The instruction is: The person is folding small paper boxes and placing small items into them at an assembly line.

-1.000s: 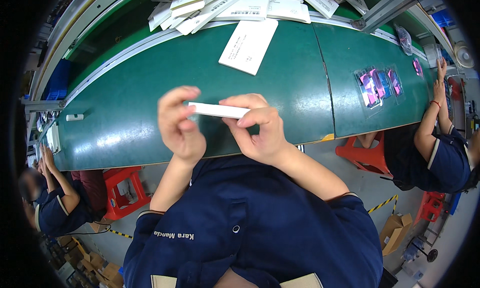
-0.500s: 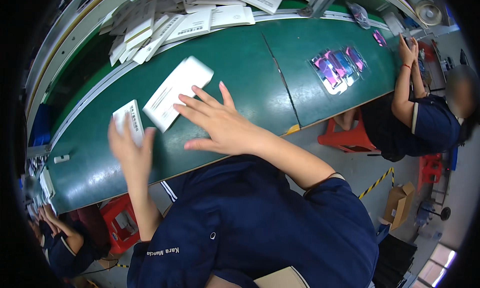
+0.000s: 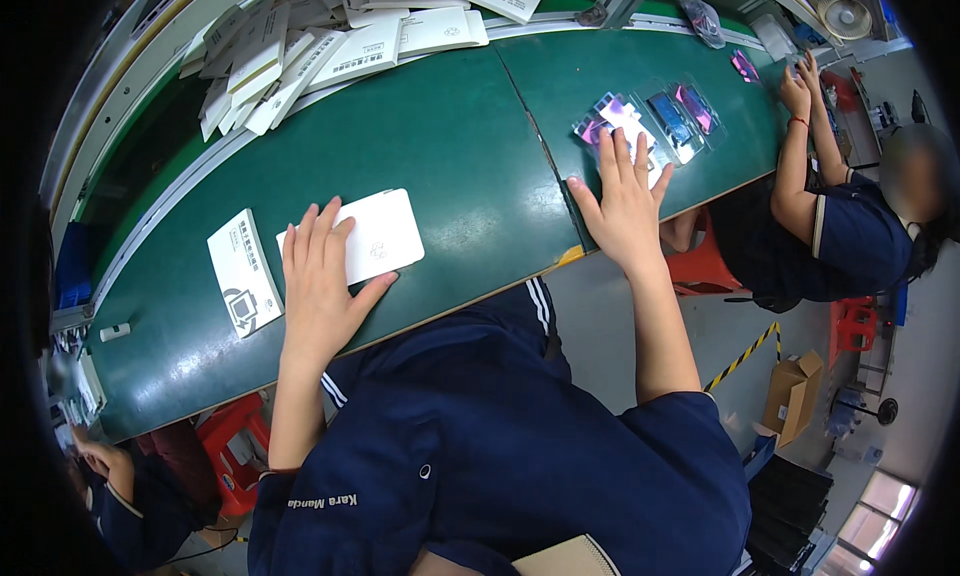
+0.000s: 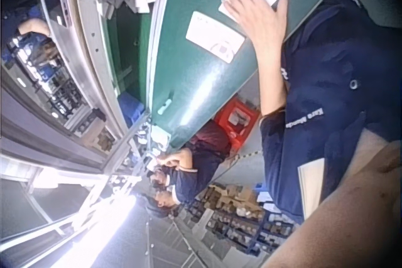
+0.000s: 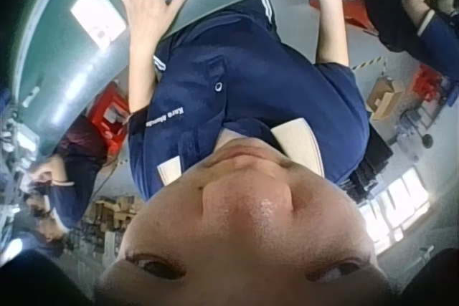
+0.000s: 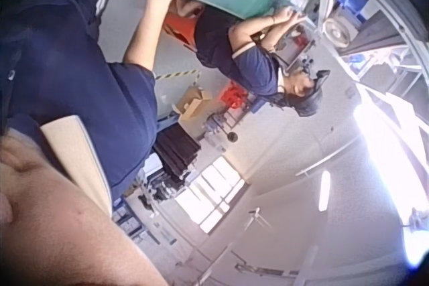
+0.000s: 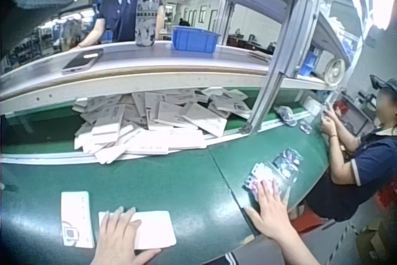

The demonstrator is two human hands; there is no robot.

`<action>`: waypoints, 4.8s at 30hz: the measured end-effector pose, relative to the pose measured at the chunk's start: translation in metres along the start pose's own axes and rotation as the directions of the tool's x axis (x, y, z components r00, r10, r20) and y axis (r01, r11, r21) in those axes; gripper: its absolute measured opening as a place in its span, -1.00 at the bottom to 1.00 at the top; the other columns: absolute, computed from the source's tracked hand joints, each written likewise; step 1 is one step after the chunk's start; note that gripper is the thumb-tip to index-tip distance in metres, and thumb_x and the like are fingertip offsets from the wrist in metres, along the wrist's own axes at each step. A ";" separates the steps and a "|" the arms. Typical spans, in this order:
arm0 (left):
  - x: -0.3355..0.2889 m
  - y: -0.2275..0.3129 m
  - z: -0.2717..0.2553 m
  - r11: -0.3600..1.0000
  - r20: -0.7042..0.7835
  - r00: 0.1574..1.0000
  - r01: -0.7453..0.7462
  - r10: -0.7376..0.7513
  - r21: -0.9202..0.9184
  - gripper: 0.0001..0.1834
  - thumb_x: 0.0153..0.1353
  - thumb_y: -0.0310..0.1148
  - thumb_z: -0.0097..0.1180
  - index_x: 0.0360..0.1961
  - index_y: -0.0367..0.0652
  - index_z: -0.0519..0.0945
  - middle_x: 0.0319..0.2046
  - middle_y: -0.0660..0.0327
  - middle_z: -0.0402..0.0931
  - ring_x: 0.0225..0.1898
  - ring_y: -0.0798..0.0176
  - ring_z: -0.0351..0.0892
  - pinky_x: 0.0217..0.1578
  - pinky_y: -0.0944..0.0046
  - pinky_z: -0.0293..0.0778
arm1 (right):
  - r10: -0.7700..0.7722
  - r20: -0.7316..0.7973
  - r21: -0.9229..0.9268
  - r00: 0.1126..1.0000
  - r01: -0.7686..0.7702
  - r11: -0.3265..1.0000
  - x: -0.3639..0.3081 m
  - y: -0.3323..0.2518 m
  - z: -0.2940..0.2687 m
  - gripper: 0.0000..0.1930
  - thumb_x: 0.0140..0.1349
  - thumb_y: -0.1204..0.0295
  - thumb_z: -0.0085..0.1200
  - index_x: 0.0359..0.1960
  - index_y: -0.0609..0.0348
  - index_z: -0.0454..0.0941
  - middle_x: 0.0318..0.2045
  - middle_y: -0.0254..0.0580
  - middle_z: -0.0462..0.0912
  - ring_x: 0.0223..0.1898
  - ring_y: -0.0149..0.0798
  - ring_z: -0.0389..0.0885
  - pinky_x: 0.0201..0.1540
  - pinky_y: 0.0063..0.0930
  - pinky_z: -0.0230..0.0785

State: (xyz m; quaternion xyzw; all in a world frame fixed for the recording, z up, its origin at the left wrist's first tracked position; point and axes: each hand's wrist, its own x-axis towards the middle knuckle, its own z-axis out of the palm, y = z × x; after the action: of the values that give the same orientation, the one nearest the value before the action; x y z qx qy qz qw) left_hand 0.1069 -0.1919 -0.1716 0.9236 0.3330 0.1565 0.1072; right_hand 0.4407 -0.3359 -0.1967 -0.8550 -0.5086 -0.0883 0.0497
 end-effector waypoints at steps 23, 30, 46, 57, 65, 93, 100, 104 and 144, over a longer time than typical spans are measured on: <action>0.001 0.000 0.007 0.999 -0.038 0.999 -0.020 0.021 0.027 -0.26 0.05 0.03 0.32 0.10 -0.32 0.45 0.25 -0.01 0.29 0.31 -0.17 0.21 0.34 -0.22 -0.02 | 0.203 -0.066 0.242 0.977 -0.182 0.953 0.036 0.080 0.005 -0.39 0.44 0.05 -0.21 0.41 0.14 0.17 0.36 0.05 0.29 0.45 0.01 0.09 0.46 0.00 -0.36; 0.001 0.000 0.007 1.000 -0.043 0.999 -0.013 0.014 0.016 -0.26 0.01 0.00 0.36 0.09 -0.30 0.45 0.23 -0.01 0.31 0.30 -0.17 0.21 0.32 -0.23 0.00 | -0.022 -0.101 0.155 0.995 0.038 0.987 0.016 0.032 -0.003 -0.32 0.16 0.20 0.27 0.28 0.20 0.34 0.28 0.14 0.34 0.38 0.08 0.21 0.39 -0.12 0.01; 0.022 -0.003 -0.004 0.970 0.037 0.997 -0.063 0.074 -0.236 -0.12 -0.47 -0.13 0.56 0.02 -0.20 0.55 -0.03 0.06 0.40 0.10 -0.04 0.35 0.09 -0.02 0.28 | -0.671 0.120 0.537 0.732 0.521 0.664 -0.005 -0.093 -0.032 -0.33 0.00 0.29 0.32 0.22 -0.03 0.41 0.32 -0.11 0.31 0.35 0.01 0.23 0.40 0.25 -0.21; 0.034 0.017 -0.010 0.818 -0.360 0.924 -0.108 -0.127 -0.565 -0.02 -0.37 -0.22 0.57 0.16 -0.13 0.33 -0.09 0.06 0.48 -0.15 -0.04 0.54 -0.19 0.07 0.49 | -0.336 -0.047 0.801 0.941 -0.165 -0.576 0.013 -0.147 -0.054 -0.15 0.03 0.67 -0.12 0.46 0.32 -0.08 0.44 0.08 0.07 0.49 -0.07 -0.02 0.48 -0.25 -0.17; 0.021 0.019 0.015 0.387 -0.487 0.777 -0.339 -0.398 -0.858 -0.28 -0.09 -0.40 0.55 -0.06 -0.09 0.22 -0.10 0.12 0.37 -0.17 0.30 0.47 -0.17 0.30 0.47 | -0.279 -0.021 0.876 0.960 -0.117 -0.468 0.006 -0.198 -0.050 -0.73 0.38 0.49 -0.01 0.04 0.36 0.52 0.06 -0.02 0.55 0.08 -0.21 0.53 0.19 -0.35 0.35; -0.023 -0.034 -0.025 0.318 -0.122 0.767 0.111 -0.630 -0.942 -0.17 0.24 -0.68 0.01 0.47 -0.26 -0.10 0.39 -0.04 0.08 0.33 0.15 0.22 0.30 0.23 0.19 | -0.817 -0.519 0.393 0.252 0.919 0.034 0.034 -0.208 -0.002 -0.71 -0.04 0.24 0.32 -0.47 0.07 0.45 0.16 -0.04 0.49 0.23 0.04 0.43 0.24 0.01 0.30; -0.049 -0.078 -0.046 0.731 -0.278 0.704 0.682 -0.653 0.011 -0.47 0.26 -0.45 0.13 0.25 -0.33 0.37 0.30 -0.22 0.19 0.30 -0.15 0.26 0.27 0.02 0.22 | -0.508 -0.365 0.057 0.780 0.563 0.824 0.156 -0.164 0.033 -0.71 0.31 0.18 0.03 -0.25 0.13 0.66 0.36 -0.18 0.29 0.46 0.00 0.02 0.36 0.39 -0.18; -0.015 -0.028 -0.027 0.929 -0.273 0.891 0.322 -0.363 -0.184 -0.45 0.26 -0.36 0.16 0.24 -0.33 0.37 0.31 -0.25 0.14 0.33 -0.29 0.15 0.30 -0.05 0.15 | -0.729 -0.332 0.138 0.598 0.796 0.590 0.076 -0.177 0.021 -0.70 0.18 0.13 0.14 -0.15 -0.01 0.63 0.26 -0.16 0.39 0.40 -0.04 0.14 0.32 0.39 -0.09; 0.013 -0.001 -0.021 0.970 0.196 0.957 -0.182 0.211 -0.159 0.09 -0.33 -0.01 0.53 0.29 -0.21 0.36 0.21 0.01 0.30 0.14 -0.10 0.33 0.18 0.01 0.26 | -0.383 -0.073 0.515 0.921 0.364 0.776 -0.020 -0.074 -0.019 -0.40 0.14 0.21 0.26 0.20 0.11 0.41 0.24 0.04 0.31 0.23 0.11 0.28 0.30 0.08 0.06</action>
State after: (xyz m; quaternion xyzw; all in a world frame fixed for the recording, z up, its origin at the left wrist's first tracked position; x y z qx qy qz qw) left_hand 0.1077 -0.1810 -0.1494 0.9539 0.2143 0.0900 0.1900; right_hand 0.3645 -0.3210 -0.1823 -0.6930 -0.6734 0.0591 0.2505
